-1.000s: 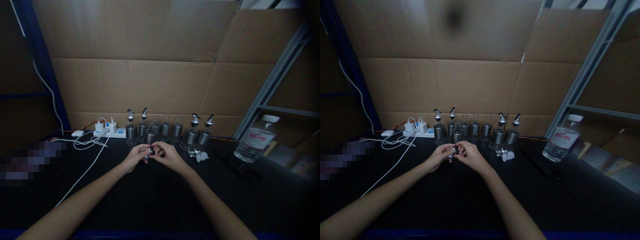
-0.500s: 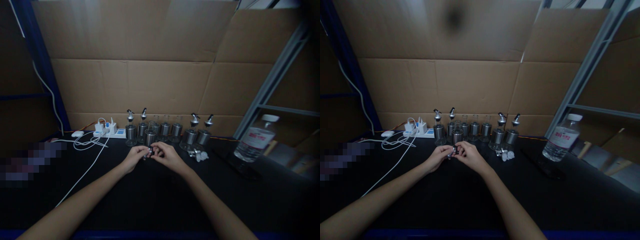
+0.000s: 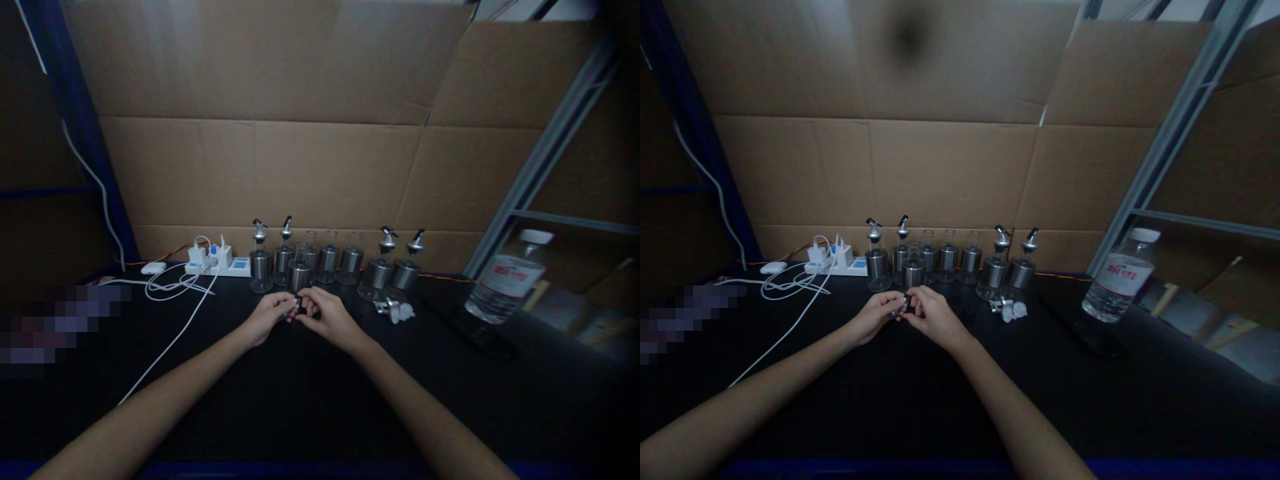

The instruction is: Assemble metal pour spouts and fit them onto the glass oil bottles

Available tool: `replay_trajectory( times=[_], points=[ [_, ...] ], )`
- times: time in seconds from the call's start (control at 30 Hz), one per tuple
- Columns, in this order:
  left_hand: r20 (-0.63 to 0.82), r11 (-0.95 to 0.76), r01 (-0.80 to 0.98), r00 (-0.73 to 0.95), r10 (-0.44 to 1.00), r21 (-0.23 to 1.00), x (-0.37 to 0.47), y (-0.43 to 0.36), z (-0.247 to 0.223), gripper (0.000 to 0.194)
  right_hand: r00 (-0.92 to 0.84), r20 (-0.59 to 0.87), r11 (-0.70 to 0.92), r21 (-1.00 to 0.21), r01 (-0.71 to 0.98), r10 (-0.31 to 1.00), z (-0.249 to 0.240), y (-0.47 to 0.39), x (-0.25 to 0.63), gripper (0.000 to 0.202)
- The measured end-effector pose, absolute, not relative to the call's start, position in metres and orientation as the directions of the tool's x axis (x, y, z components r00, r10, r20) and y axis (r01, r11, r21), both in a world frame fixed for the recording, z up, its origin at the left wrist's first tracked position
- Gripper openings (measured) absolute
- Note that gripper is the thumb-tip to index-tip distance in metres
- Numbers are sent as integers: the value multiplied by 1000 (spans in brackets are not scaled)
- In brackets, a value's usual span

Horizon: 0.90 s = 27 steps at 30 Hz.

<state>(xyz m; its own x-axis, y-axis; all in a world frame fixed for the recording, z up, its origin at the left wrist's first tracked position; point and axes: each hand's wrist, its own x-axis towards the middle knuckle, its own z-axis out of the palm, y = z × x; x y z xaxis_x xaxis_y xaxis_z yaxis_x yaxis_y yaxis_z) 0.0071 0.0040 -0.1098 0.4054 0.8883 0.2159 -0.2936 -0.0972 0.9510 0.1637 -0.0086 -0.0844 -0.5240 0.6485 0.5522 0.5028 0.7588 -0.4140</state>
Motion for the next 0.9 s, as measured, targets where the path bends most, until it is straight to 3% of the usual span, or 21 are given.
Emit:
replay_trajectory(
  times=[0.9],
  points=[
    [224,-33,-373,483,846,927,4,1,-107,21,-476,608,755,-360,547,635,-90,-7,156,31]
  ],
)
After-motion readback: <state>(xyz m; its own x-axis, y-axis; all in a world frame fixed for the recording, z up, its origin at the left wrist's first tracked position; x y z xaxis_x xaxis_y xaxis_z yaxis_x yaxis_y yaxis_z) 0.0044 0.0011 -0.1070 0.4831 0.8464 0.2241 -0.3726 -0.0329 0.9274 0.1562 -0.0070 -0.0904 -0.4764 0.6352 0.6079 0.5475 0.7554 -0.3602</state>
